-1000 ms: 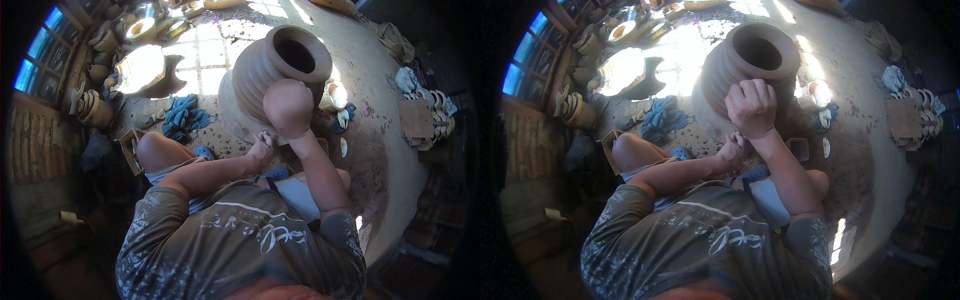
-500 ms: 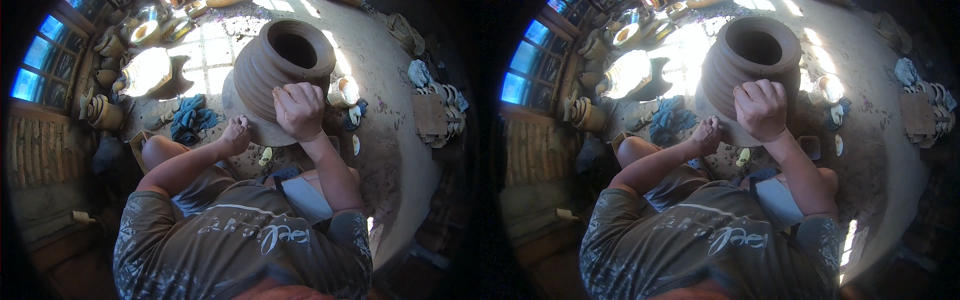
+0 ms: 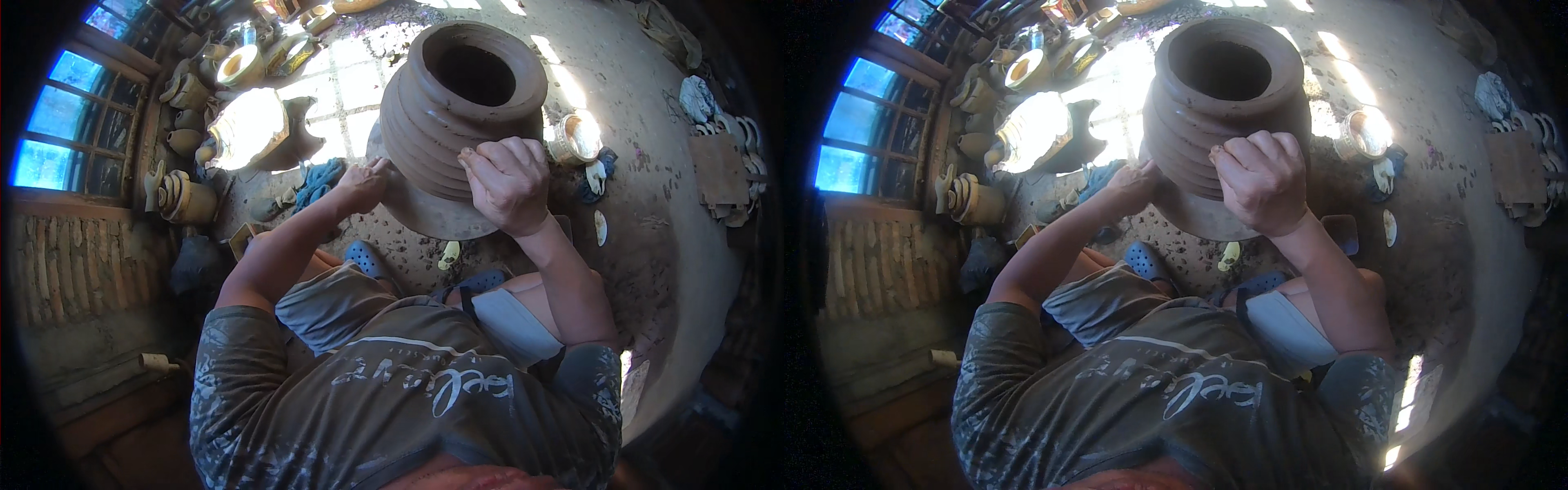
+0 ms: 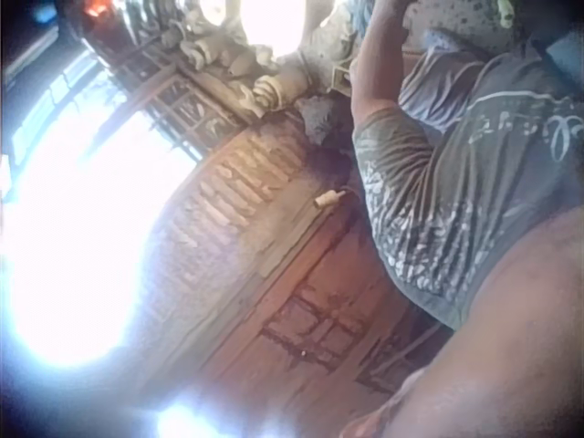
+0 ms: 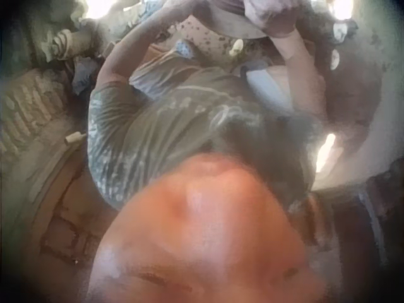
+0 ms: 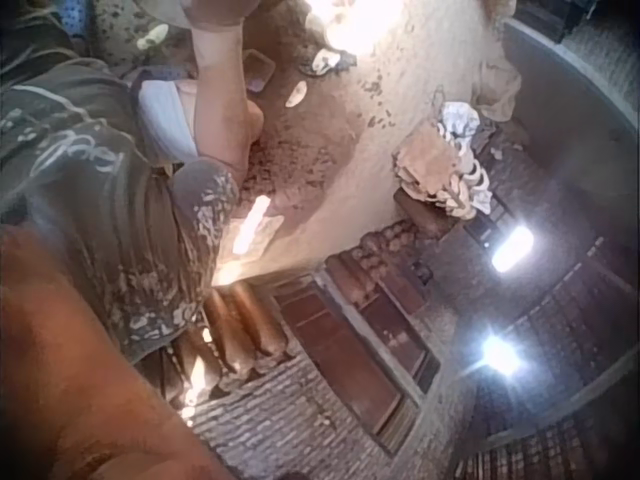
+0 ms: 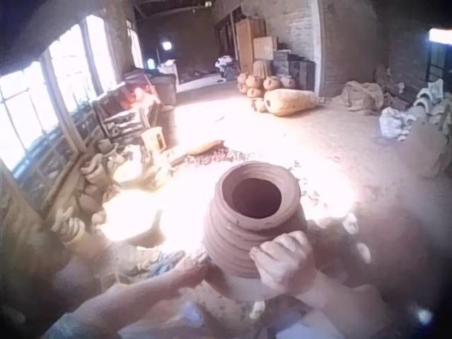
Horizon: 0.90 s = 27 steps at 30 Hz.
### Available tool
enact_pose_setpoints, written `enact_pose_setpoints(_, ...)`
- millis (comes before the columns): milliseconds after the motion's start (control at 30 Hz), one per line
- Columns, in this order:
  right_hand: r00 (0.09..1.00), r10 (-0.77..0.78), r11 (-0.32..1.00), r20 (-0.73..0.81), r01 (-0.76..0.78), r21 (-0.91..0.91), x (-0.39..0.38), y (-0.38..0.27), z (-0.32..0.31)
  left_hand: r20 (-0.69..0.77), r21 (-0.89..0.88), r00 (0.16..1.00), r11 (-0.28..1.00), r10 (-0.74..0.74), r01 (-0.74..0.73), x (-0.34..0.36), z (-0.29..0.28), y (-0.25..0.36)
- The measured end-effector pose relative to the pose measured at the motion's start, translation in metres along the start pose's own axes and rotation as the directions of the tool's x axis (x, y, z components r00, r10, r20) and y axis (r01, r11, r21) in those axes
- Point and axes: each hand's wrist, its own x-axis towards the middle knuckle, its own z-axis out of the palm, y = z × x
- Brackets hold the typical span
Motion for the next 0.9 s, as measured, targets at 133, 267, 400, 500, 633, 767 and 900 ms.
enact_pose_setpoints(133, 1.0, -0.022, 0.999, -0.012, 0.023, 0.024, -0.005, 0.009, -0.005, -0.037, 0.031, 0.999, 0.999, -0.018, 0.019, 0.01, -0.007, -0.013)
enact_pose_setpoints(267, 0.999, -0.036, 0.998, -0.023, 0.037, 0.05, -0.009, 0.017, -0.007, 0.055, 0.07, 0.997, 0.996, -0.062, 0.058, 0.031, -0.008, -0.03)
enact_pose_setpoints(400, 0.999, -0.039, 0.998, -0.019, 0.04, 0.056, -0.016, 0.029, -0.011, 0.028, 0.045, 0.996, 0.995, -0.089, 0.088, 0.033, -0.018, -0.034)
enact_pose_setpoints(500, 0.999, -0.035, 0.995, -0.026, 0.038, 0.091, -0.02, 0.04, -0.015, -0.025, 0.071, 0.999, 0.997, -0.028, 0.03, 0.03, -0.018, -0.038)
enact_pose_setpoints(633, 0.997, 0.076, 0.988, -0.024, -0.072, 0.137, -0.034, 0.061, -0.021, -0.047, 0.085, 0.999, 0.996, 0.024, -0.02, 0.023, -0.015, -0.037)
enact_pose_setpoints(767, 0.843, 0.535, 0.82, -0.05, -0.505, 0.269, -0.062, 0.071, -0.018, -0.109, 0.034, 0.992, 0.997, 0.068, -0.065, 0.012, -0.004, -0.033)
enact_pose_setpoints(900, 0.555, 0.817, 0.316, 0.157, -0.659, 0.683, -0.075, 0.054, -0.008, -0.216, -0.028, 0.97, 0.992, 0.114, -0.123, 0.009, 0.026, -0.035)
